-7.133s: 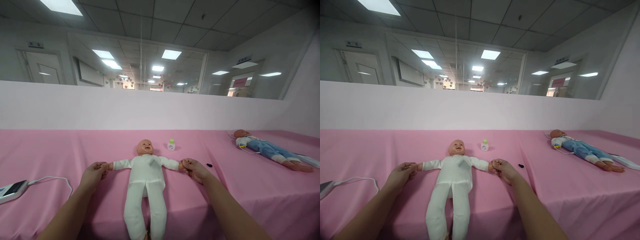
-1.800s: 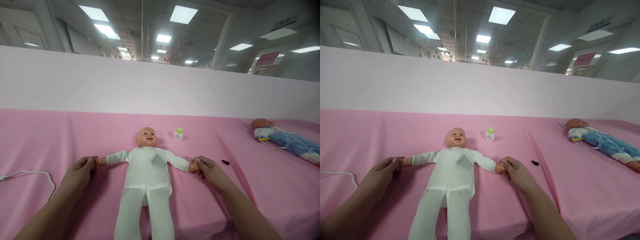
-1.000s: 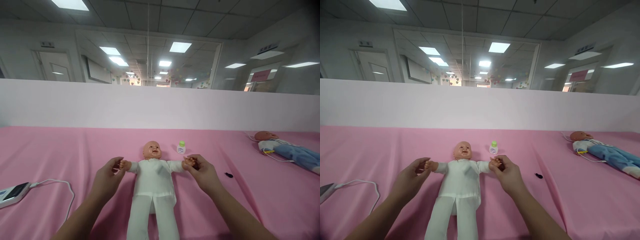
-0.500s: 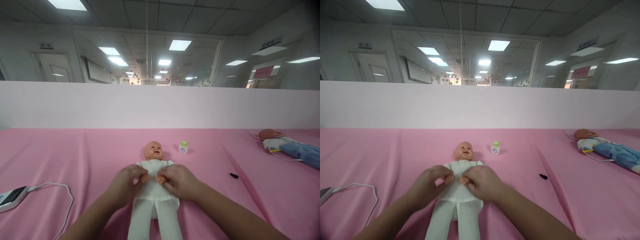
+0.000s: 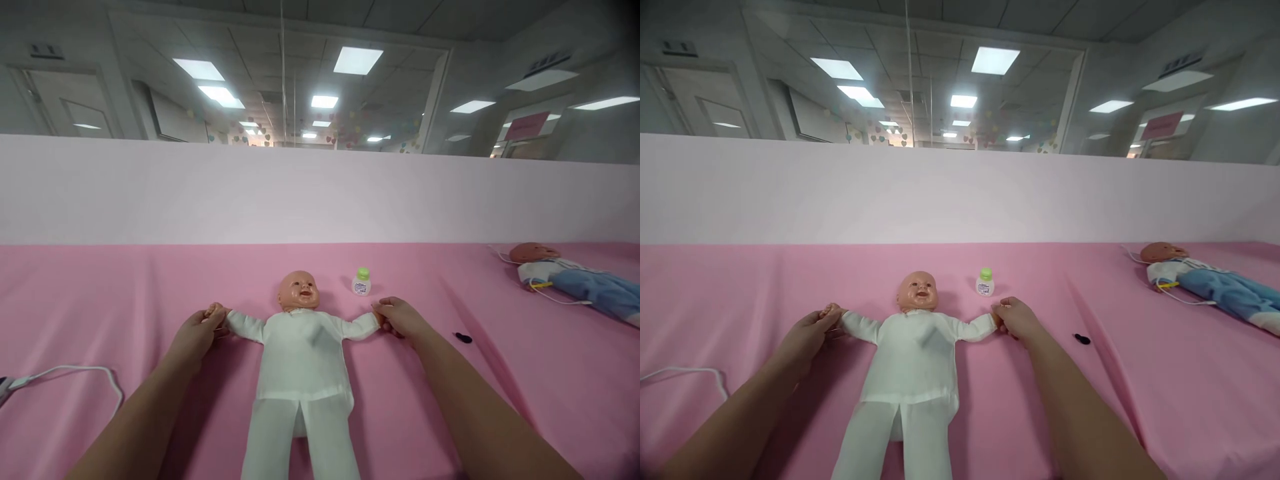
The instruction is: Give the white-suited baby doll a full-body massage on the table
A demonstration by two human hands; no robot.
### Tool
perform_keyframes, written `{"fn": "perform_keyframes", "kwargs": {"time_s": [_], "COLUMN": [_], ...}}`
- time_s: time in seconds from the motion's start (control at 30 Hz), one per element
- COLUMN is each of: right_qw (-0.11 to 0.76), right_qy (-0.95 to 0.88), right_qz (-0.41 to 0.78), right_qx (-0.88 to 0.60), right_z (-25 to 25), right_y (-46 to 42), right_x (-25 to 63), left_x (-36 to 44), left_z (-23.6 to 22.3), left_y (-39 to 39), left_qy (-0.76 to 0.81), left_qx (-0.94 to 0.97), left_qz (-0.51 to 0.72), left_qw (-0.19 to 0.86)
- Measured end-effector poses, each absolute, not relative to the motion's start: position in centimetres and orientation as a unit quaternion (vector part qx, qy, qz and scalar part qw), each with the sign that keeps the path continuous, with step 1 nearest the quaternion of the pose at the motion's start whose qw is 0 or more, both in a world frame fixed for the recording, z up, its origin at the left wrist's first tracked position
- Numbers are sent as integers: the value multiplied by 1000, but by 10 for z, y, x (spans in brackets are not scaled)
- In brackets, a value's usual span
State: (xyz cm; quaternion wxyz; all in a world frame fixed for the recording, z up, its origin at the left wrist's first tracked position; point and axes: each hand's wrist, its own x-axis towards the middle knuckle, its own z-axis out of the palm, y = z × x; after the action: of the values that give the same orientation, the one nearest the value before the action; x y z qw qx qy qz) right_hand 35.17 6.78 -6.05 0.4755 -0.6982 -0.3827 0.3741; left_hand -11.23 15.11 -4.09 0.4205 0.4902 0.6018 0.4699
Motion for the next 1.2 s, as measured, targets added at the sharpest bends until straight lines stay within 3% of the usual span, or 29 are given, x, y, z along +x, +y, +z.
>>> {"fn": "perform_keyframes", "kwargs": {"time_s": [0.17, 0.4, 0.57, 0.7, 0.87, 1.0, 1.2], "right_qw": [504, 591, 447, 334, 333, 367, 534], "right_qy": [-391, -507, -736, -835, -835, -773, -501], "right_qz": [326, 187, 95, 94, 118, 192, 341], "right_qx": [-697, -599, -499, -427, -422, -480, -590], "right_z": [-52, -25, -22, -24, -19, -15, -37], "right_y": [67, 45, 23, 16, 14, 20, 55], "right_x": [342, 284, 238, 222, 225, 239, 286], "left_x": [-101, -59, -42, -43, -49, -54, -78], "left_z": [-34, -15, -21, -27, -23, -19, -31], "left_y": [143, 99, 78, 80, 83, 90, 122], "left_qy": [537, 519, 383, 312, 371, 479, 512], "left_qx": [476, 630, 823, 876, 850, 747, 475], "left_qz": [515, 502, 399, 360, 351, 384, 533], "left_qw": [468, 286, 132, 80, 130, 255, 477]}}
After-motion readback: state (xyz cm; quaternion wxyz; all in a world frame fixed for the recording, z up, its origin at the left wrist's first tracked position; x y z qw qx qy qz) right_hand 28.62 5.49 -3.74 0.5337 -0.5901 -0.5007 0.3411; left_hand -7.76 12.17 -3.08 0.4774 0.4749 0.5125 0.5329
